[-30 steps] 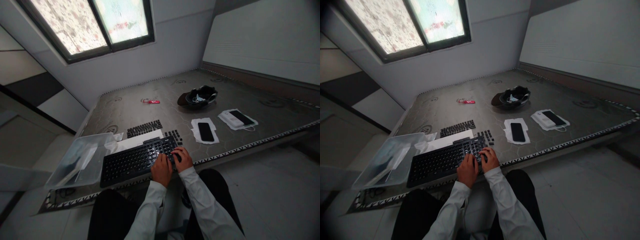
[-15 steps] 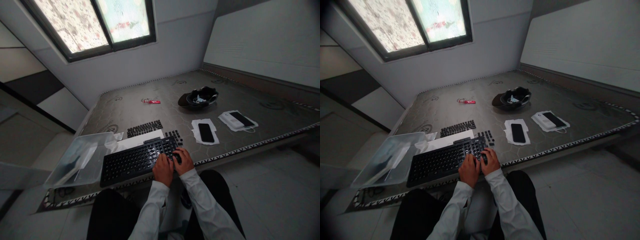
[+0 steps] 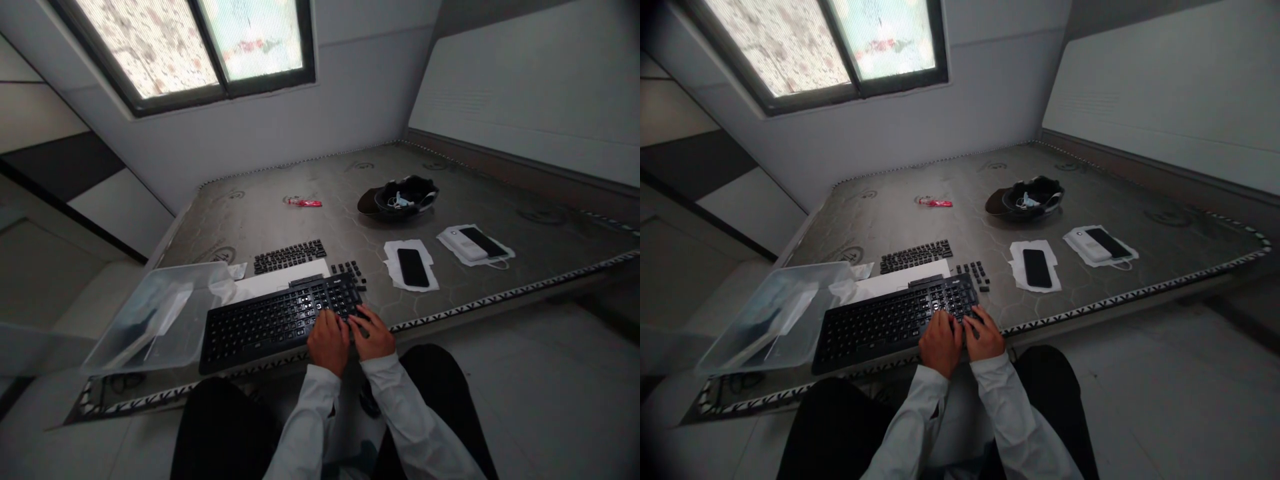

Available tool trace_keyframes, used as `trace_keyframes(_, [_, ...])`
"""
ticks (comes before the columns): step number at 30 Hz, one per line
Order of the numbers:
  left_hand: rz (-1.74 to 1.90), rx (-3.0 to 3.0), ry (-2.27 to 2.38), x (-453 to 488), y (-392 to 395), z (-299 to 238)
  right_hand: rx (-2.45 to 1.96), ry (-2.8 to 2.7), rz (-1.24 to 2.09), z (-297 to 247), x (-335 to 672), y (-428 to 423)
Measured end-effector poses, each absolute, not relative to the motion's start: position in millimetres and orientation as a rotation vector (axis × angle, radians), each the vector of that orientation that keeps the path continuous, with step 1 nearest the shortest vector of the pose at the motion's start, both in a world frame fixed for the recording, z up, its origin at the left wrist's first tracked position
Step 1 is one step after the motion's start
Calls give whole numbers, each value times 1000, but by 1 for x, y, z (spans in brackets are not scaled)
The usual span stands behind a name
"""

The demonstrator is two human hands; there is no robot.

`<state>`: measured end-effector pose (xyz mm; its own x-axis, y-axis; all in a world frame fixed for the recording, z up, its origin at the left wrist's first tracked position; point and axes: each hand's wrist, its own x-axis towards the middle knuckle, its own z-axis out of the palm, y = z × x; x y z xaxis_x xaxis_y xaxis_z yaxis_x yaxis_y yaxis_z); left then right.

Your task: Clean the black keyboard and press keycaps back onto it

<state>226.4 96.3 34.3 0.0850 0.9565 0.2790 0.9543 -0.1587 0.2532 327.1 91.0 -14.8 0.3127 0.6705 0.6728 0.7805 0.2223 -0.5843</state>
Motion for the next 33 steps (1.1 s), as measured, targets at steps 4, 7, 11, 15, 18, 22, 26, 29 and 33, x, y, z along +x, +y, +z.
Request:
trace_keyframes(4, [618,2301,2019,225,97,33,-1482,-1392,-186,-14,325,91])
trace_keyframes(7, [632,2292,2012,225,96,32,-1496,-1373,-190,-13,325,91])
trace_keyframes(11, [640,2260,2002,224,96,33,-1519,-1388,-165,-12,325,91])
trace_keyframes(15, [640,2255,1986,223,96,35,-1523,-1368,-81,-11,326,93])
trace_keyframes(18, [641,2257,1978,223,96,35,-1526,-1348,-47,-11,326,94])
trace_keyframes(22, [605,2249,2004,224,97,35,-1529,-1345,-23,-11,327,94])
trace_keyframes(26, [568,2240,2044,226,98,34,-1521,-1324,8,-14,327,94])
trace_keyframes(29, [566,2237,2063,227,99,33,-1525,-1304,42,-16,327,94])
trace_keyframes(33, [569,2236,2070,229,98,34,-1543,-1287,103,-17,328,94])
